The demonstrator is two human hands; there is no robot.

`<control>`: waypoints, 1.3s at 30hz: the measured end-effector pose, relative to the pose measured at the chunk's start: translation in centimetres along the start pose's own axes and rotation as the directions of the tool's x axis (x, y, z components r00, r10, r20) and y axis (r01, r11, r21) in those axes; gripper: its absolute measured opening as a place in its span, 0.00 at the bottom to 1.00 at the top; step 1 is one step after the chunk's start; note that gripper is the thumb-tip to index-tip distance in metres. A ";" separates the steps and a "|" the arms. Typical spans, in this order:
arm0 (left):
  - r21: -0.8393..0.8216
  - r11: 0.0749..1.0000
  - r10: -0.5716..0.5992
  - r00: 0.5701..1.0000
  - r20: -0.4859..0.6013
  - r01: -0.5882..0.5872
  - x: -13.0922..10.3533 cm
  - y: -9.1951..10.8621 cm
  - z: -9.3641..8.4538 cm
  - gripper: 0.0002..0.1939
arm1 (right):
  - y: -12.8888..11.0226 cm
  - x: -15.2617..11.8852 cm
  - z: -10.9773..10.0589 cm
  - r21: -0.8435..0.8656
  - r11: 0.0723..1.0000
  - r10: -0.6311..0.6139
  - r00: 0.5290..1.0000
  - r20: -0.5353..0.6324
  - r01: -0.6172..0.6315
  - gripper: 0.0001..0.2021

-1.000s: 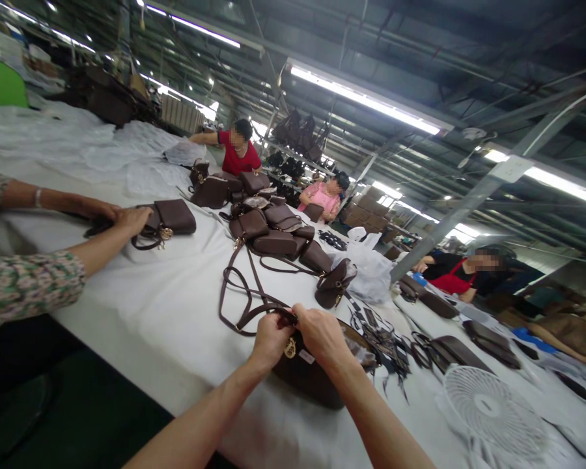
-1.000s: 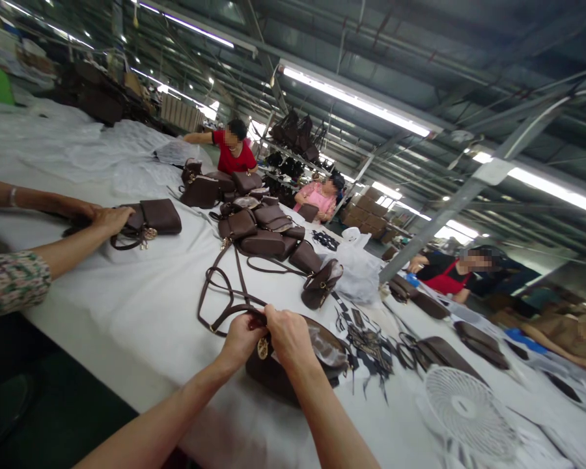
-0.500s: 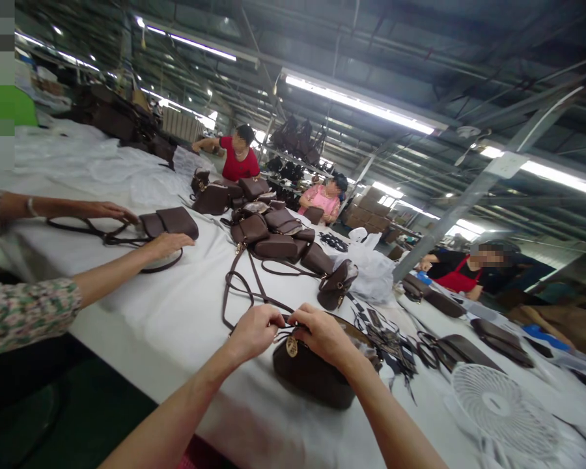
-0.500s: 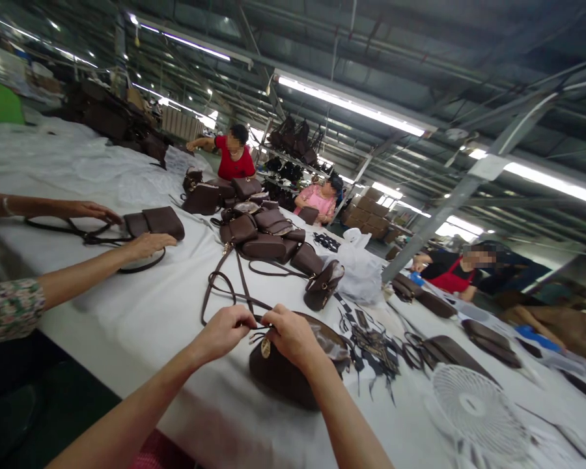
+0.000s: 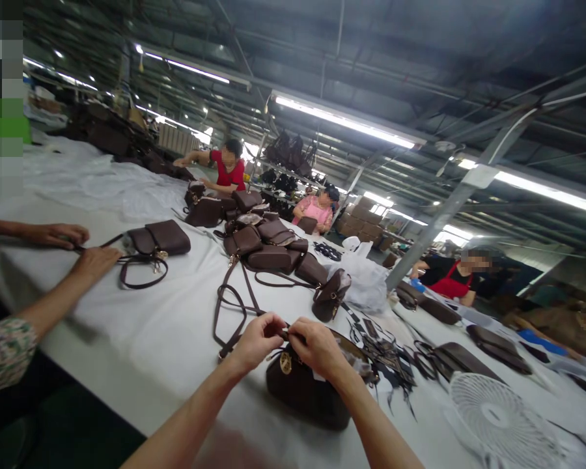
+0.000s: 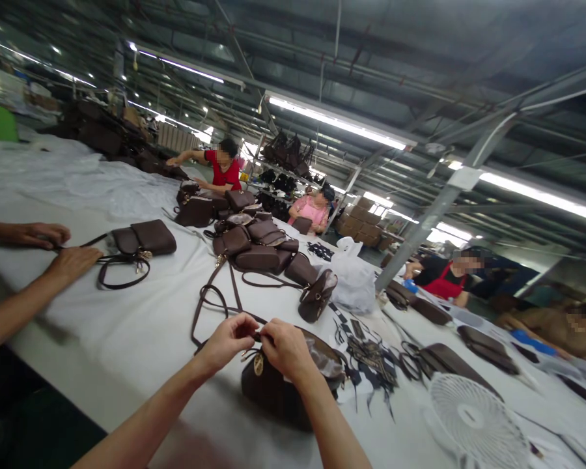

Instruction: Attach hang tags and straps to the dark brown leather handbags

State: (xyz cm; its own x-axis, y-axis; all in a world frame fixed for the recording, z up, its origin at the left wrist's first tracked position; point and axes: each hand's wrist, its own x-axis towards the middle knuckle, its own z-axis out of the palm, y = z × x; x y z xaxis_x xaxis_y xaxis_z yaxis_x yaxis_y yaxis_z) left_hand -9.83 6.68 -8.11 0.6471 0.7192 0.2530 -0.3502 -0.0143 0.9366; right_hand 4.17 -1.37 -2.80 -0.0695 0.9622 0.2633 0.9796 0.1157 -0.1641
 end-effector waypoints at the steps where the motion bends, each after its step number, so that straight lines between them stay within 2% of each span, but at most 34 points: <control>1: 0.001 1.000 0.014 1.000 -0.008 -0.014 -0.1 -0.2 0.1 0.11 | 0.1 0.1 0.0 0.009 1.000 0.003 1.000 -0.006 -0.003 0.07; 6: 0.214 0.971 0.129 0.986 -0.104 -0.104 -0.3 -0.8 0.6 0.02 | 0.0 0.3 -0.1 -0.007 1.000 0.026 1.000 0.005 -0.026 0.07; 11: 0.355 0.931 0.145 0.979 -0.145 -0.086 -0.2 -0.7 1.0 0.05 | -0.2 0.2 -0.4 0.007 0.999 0.033 0.999 -0.004 -0.033 0.08; 22: 0.379 0.919 0.164 0.980 -0.109 -0.111 0.1 -1.2 0.5 0.04 | -0.1 0.4 -0.5 0.019 0.999 0.035 0.999 -0.027 -0.035 0.08; 29: 0.334 0.925 0.222 0.971 -0.087 -0.182 0.3 -1.3 0.6 0.06 | 0.2 0.4 -0.6 0.023 0.999 0.041 0.999 -0.030 -0.040 0.08; 39: 0.385 0.897 0.270 0.959 -0.086 -0.218 0.3 -1.1 0.7 0.05 | 0.5 0.8 -0.7 0.030 0.998 0.050 0.999 -0.006 -0.049 0.08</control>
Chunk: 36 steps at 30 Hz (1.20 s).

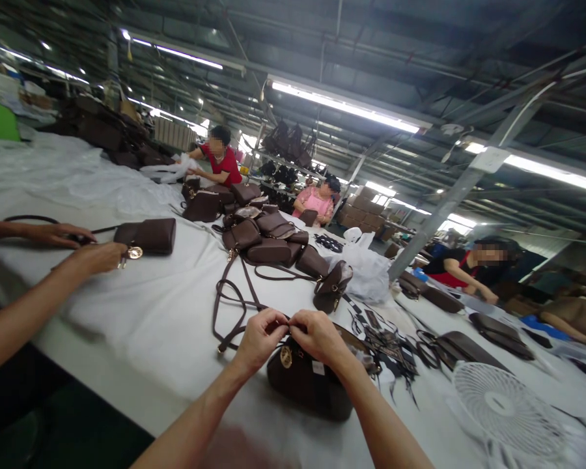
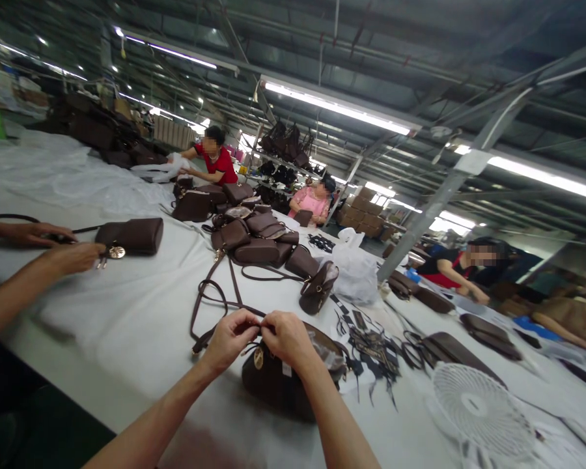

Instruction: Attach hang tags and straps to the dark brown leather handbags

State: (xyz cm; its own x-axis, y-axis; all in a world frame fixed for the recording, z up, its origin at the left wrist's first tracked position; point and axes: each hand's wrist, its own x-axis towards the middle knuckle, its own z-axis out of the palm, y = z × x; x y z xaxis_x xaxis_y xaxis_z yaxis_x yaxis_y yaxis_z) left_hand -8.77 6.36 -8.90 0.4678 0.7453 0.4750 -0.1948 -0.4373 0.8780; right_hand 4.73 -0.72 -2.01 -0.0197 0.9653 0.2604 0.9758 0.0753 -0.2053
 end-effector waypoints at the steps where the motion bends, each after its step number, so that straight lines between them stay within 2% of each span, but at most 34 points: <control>1: 0.015 1.000 0.006 1.000 -0.003 -0.006 0.0 0.0 0.0 0.05 | 0.0 0.1 0.0 -0.001 1.000 0.000 1.000 0.011 0.000 0.09; 5: 0.029 0.999 -0.043 0.999 -0.027 0.044 0.2 0.0 0.2 0.04 | 0.1 0.1 0.0 0.014 1.000 -0.019 1.000 0.012 0.019 0.08; 10: -0.034 0.989 -0.144 0.990 0.005 0.144 0.2 -0.3 0.6 0.06 | -0.1 -0.5 -0.3 0.147 0.988 -0.033 0.996 -0.081 0.045 0.07; 19: 0.013 0.978 -0.206 0.978 0.024 0.206 -0.1 -0.1 1.4 0.08 | 0.6 -0.5 -0.1 0.113 0.990 -0.080 0.994 -0.079 0.088 0.07; 28: -0.085 0.961 -0.258 0.963 0.073 0.264 -0.1 -0.4 1.5 0.06 | 0.8 -0.5 0.7 0.027 0.997 -0.075 0.995 -0.073 0.077 0.05; 32: -0.153 0.941 -0.298 0.953 0.060 0.303 0.0 -0.4 1.4 0.08 | 0.9 -0.7 0.3 0.115 0.985 -0.118 0.990 -0.076 0.126 0.06; 36: -0.287 0.871 -0.387 0.917 0.099 0.399 0.2 -0.3 1.3 0.10 | 1.1 -0.9 0.1 0.176 0.974 -0.132 0.989 -0.062 0.141 0.06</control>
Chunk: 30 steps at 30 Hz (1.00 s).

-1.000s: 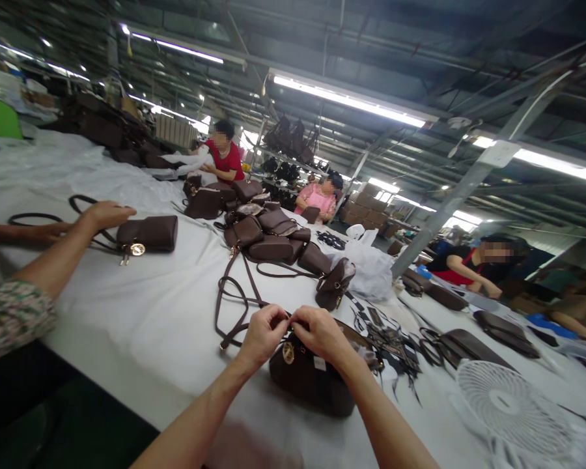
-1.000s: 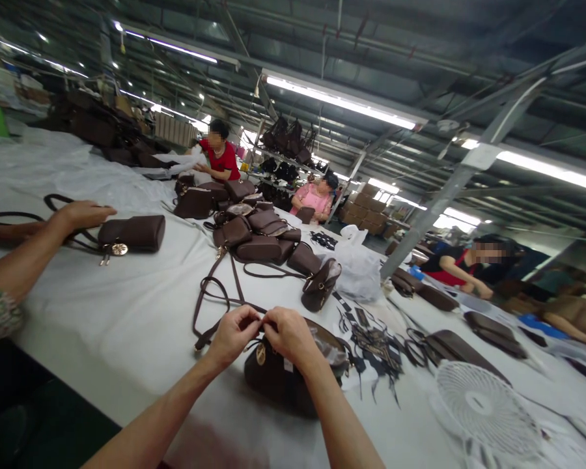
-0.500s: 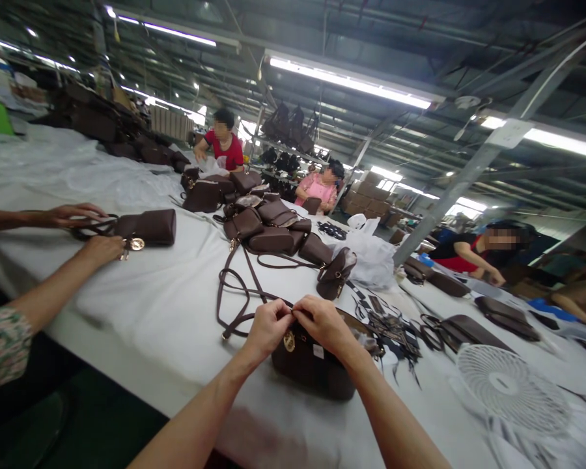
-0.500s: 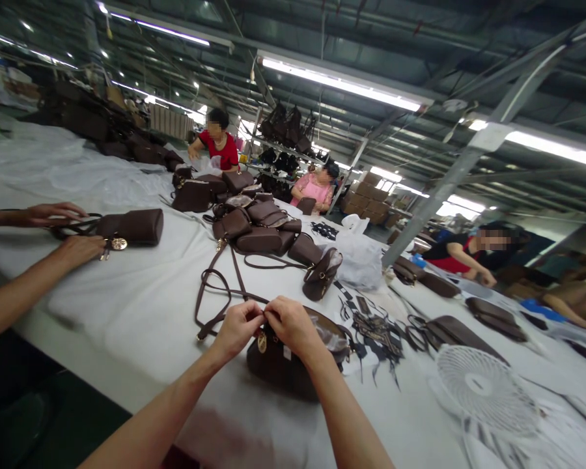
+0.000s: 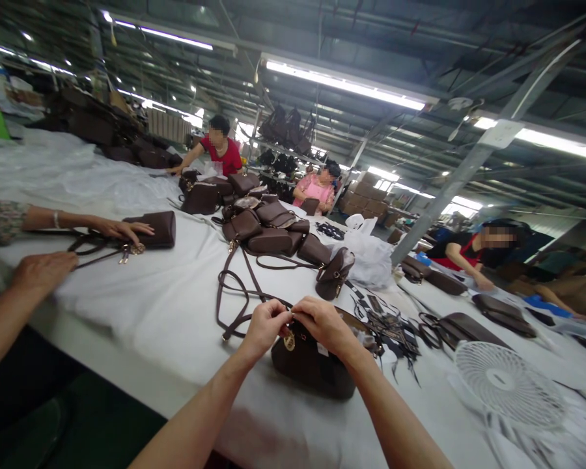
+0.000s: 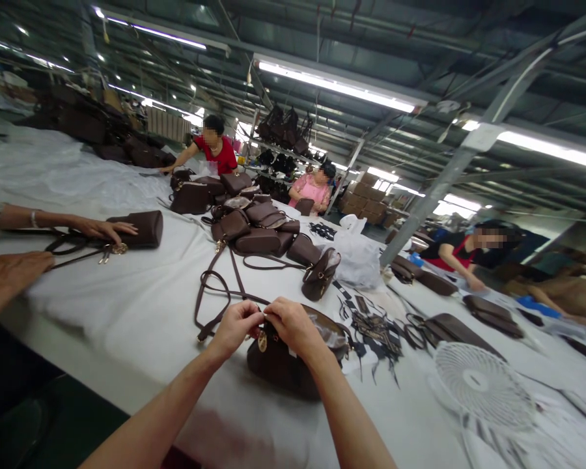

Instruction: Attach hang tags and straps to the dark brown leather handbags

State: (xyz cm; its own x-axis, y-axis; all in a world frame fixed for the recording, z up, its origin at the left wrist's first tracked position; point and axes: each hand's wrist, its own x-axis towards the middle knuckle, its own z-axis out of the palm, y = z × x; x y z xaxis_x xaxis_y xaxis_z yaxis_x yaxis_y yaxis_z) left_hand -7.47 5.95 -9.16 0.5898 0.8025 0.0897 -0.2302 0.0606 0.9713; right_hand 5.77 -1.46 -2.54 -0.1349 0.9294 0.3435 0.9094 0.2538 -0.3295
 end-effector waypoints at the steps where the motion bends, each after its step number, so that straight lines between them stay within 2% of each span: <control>1: -0.032 0.999 -0.024 1.000 0.010 0.025 0.0 0.0 0.0 0.10 | 0.0 0.0 0.1 -0.009 1.000 0.002 1.000 0.005 -0.002 0.06; 8: -0.095 0.993 -0.064 0.998 0.011 0.065 -0.1 0.3 -0.3 0.13 | -0.2 0.4 0.8 -0.154 0.988 0.020 0.999 0.027 -0.016 0.08; 16: -0.083 0.994 -0.065 0.998 0.014 0.066 0.0 0.2 -0.2 0.11 | -0.6 0.5 0.5 -0.129 0.991 0.033 0.999 0.015 -0.031 0.10; 20: -0.025 1.000 -0.004 0.999 0.033 0.005 0.2 0.0 -0.5 0.08 | -0.5 0.5 0.5 -0.129 0.990 0.053 0.998 -0.016 -0.055 0.08; 25: 0.027 0.989 0.143 0.985 0.098 -0.146 0.0 0.3 -1.1 0.07 | 0.1 0.7 0.9 -0.161 0.982 0.089 0.994 -0.071 -0.099 0.07; 27: -0.056 0.985 0.166 0.981 0.097 -0.161 0.0 0.5 -1.0 0.06 | 0.1 0.8 1.0 -0.163 0.982 0.083 0.993 -0.085 -0.096 0.07; 30: -0.360 0.933 0.061 0.994 0.092 -0.024 0.1 0.7 -0.8 0.05 | -0.2 0.5 1.0 -0.123 0.990 0.057 0.991 -0.118 -0.072 0.08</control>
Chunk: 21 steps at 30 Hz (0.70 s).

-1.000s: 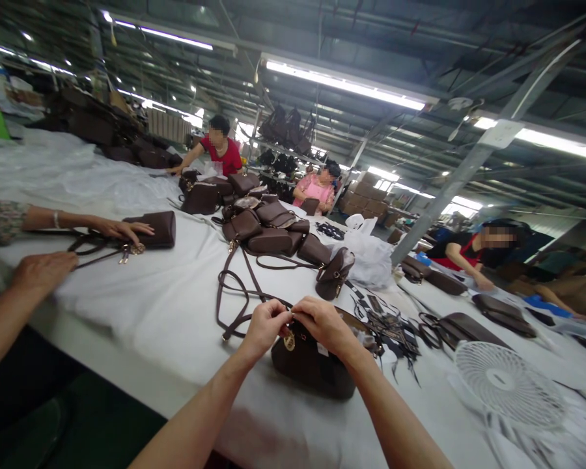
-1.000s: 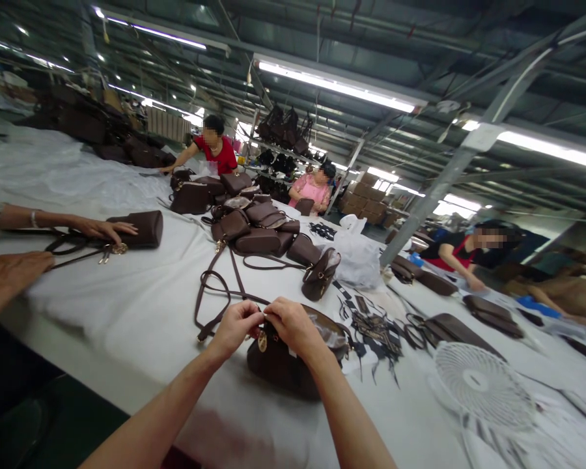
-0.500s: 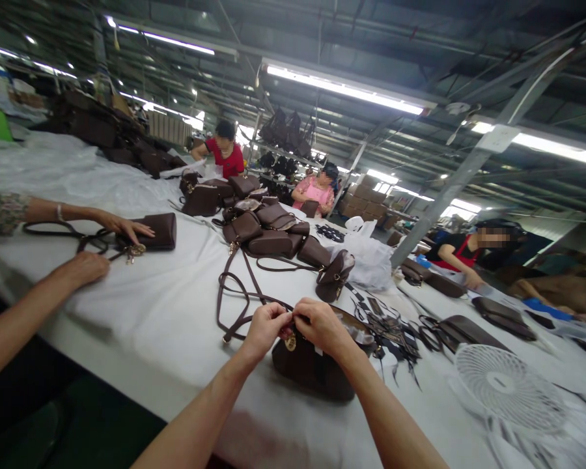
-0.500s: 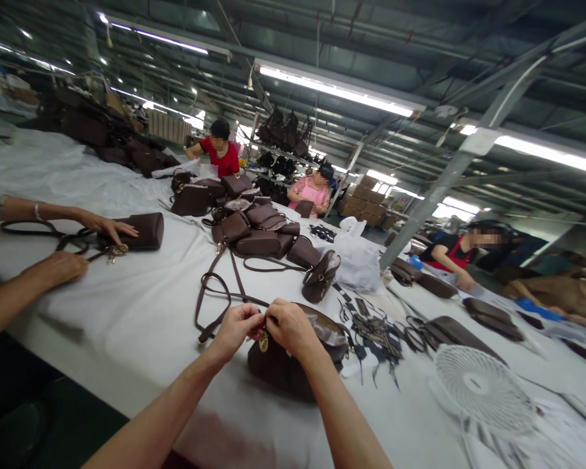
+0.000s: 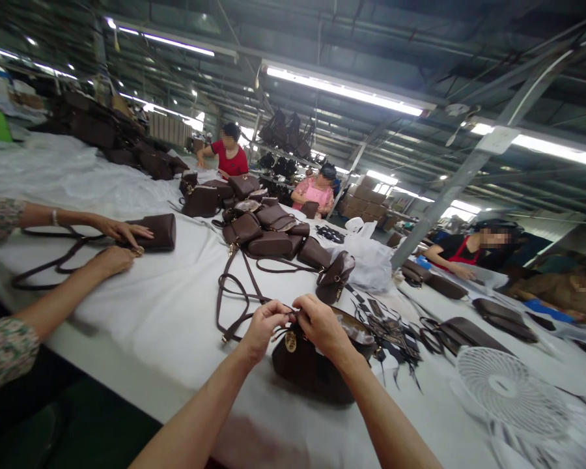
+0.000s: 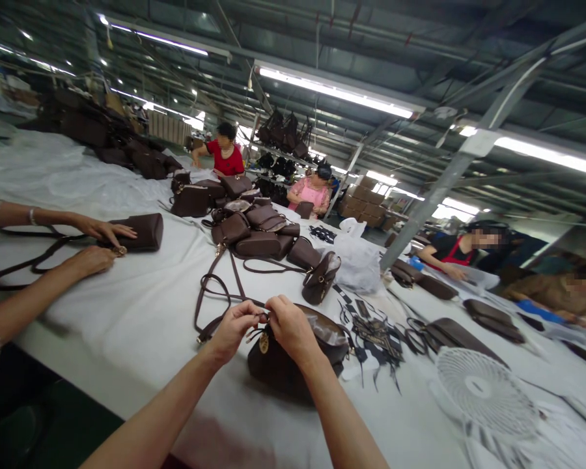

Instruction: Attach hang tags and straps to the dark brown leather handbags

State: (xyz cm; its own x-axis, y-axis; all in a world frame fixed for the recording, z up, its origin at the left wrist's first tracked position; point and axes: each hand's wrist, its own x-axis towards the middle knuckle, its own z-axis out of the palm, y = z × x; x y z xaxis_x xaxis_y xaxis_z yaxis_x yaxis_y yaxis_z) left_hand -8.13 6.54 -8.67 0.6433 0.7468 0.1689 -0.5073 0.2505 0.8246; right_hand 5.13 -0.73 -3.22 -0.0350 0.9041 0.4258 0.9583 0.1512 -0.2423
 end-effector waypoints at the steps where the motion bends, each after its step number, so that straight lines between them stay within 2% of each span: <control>1: -0.121 0.992 -0.048 0.999 -0.003 0.048 0.1 0.0 0.1 0.05 | -0.1 -0.3 -0.1 0.032 0.999 -0.011 1.000 -0.009 0.011 0.08; 4: -0.347 0.927 -0.141 0.989 0.030 0.143 0.2 -0.2 -0.1 0.07 | -0.1 -2.0 -0.7 0.129 0.988 -0.087 0.995 0.052 0.080 0.09; 7: -0.408 0.897 -0.163 0.986 0.046 0.167 0.1 -0.5 -0.7 0.08 | 0.4 -4.0 -1.8 0.151 0.982 -0.142 0.968 0.206 0.112 0.16; 11: -0.488 0.848 -0.212 0.976 0.048 0.208 0.0 -0.9 -1.3 0.06 | 0.3 -5.1 -3.4 0.139 0.990 -0.080 0.911 0.404 0.025 0.24; 14: -0.540 0.807 -0.240 0.968 0.069 0.239 0.1 -1.2 -1.4 0.04 | -0.5 -4.8 -4.4 0.192 0.981 -0.117 0.876 0.468 0.028 0.32; 16: -0.525 0.815 -0.248 0.966 0.067 0.245 0.1 -1.2 -1.3 0.04 | -0.8 -4.5 -5.0 0.241 0.970 -0.140 0.859 0.492 0.020 0.35; 18: -0.475 0.840 -0.268 0.962 0.060 0.264 0.1 -1.2 -1.2 0.08 | -0.8 -4.3 -5.4 0.247 0.967 -0.086 0.834 0.546 -0.061 0.38; 21: -0.401 0.868 -0.294 0.954 0.058 0.293 0.0 -1.2 -1.1 0.14 | -0.6 -4.1 -6.0 0.236 0.939 0.036 0.752 0.658 -0.252 0.43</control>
State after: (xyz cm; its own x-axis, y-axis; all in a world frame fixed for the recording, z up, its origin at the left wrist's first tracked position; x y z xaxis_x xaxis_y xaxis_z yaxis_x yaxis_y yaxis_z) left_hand -8.11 6.88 -10.27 0.7965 0.6026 -0.0501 -0.4821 0.6828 0.5489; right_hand 6.38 -6.90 0.47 -0.1781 0.9484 -0.2625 0.8415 0.0085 -0.5403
